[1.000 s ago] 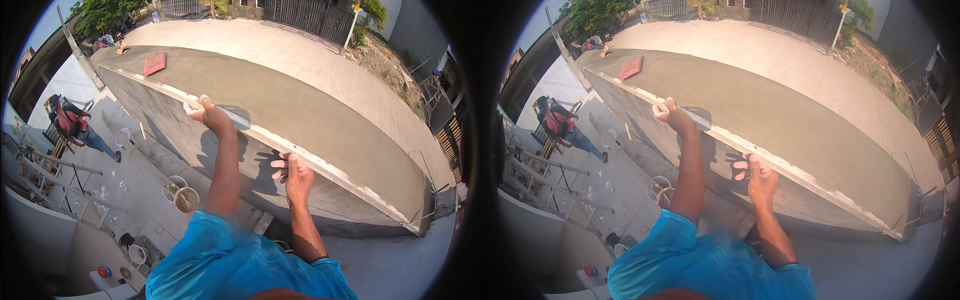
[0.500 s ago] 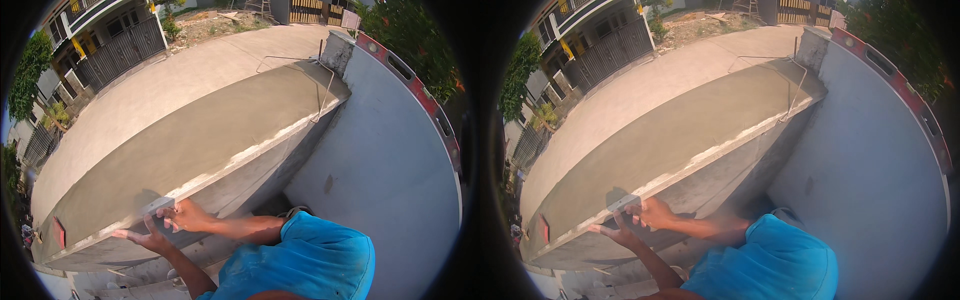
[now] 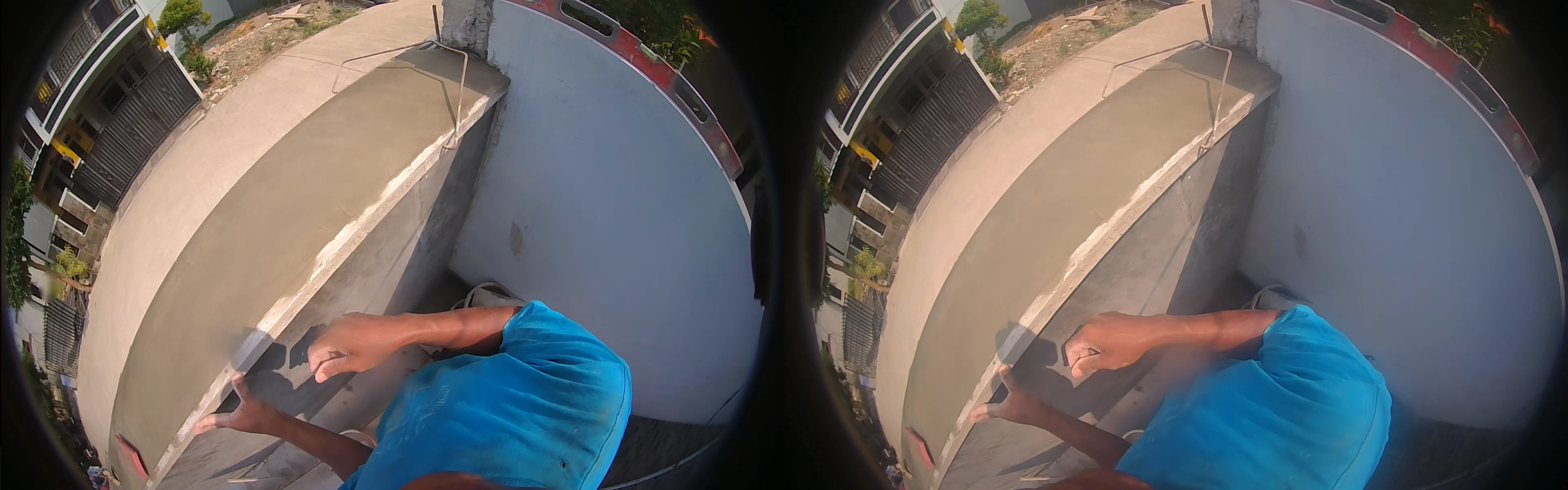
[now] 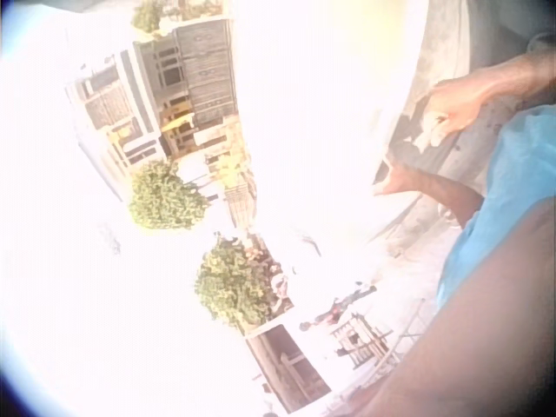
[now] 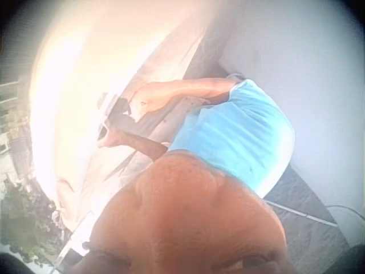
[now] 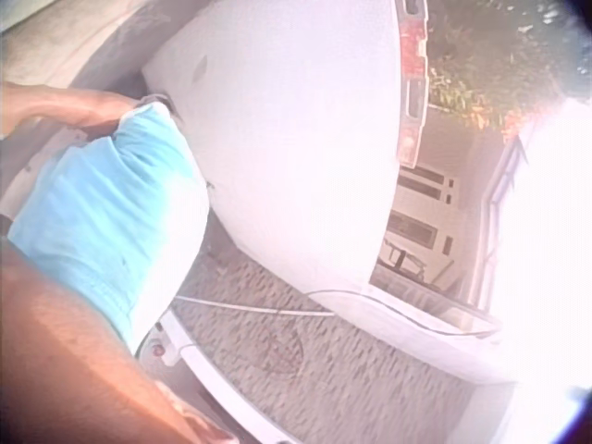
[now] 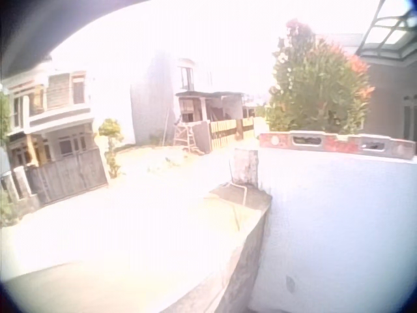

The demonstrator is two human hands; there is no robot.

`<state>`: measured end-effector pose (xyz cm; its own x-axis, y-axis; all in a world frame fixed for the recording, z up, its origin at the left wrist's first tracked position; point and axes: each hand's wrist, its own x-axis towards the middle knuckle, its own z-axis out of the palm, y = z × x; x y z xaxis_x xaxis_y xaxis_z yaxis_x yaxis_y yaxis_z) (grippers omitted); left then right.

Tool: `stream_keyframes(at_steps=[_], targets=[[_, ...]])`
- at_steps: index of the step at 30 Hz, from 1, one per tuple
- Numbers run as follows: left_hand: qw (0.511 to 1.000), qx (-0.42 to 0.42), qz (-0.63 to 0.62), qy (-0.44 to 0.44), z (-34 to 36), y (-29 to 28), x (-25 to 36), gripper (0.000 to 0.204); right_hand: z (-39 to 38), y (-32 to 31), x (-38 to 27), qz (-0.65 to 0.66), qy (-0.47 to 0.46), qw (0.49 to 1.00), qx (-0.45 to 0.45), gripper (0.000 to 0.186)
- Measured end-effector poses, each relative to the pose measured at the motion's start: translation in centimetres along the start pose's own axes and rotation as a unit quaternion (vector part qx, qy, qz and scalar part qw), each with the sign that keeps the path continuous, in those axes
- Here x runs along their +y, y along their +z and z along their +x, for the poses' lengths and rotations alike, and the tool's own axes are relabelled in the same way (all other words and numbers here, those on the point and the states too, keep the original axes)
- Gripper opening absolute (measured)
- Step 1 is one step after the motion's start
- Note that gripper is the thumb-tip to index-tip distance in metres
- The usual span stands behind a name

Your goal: The person smooths a freshly poured concrete surface on a curved roof using a pink float and a wooden trowel. They repeatedly rub and level the wet concrete, occasionally switching tools and repositioning to reach different sections of the curved surface.

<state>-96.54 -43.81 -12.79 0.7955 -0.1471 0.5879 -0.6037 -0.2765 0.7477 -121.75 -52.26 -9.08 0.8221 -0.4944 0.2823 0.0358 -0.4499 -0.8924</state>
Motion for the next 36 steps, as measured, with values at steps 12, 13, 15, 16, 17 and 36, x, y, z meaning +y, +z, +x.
stream_keyframes(at_steps=[12,13,15,16,17,36], targets=[[0.998,-0.001,0.027,-0.057,-0.9,-0.1,2.9,0.128,-12.1,-19.9,1.6,-0.072,0.140,0.728,0.667,0.030],[0.998,0.014,0.022,-0.055,-0.9,-0.1,1.9,0.126,-11.4,-20.2,1.9,-0.074,0.133,0.730,0.666,0.030],[0.998,0.031,0.014,-0.050,-0.9,0.3,0.3,0.121,-10.8,-20.4,2.3,-0.077,0.126,0.729,0.669,0.029],[0.998,0.034,0.011,-0.050,-0.9,0.2,0.7,0.119,-10.7,-20.4,2.3,-0.061,0.122,0.729,0.671,0.029],[0.998,0.033,0.007,-0.056,-1.1,0.1,1.2,0.117,-10.5,-20.4,2.4,-0.038,0.105,0.734,0.669,0.029],[0.994,0.031,-0.026,-0.099,-2.7,-0.2,3.6,0.105,-9.1,-19.6,3.2,-0.004,-0.010,0.735,0.678,0.030]])
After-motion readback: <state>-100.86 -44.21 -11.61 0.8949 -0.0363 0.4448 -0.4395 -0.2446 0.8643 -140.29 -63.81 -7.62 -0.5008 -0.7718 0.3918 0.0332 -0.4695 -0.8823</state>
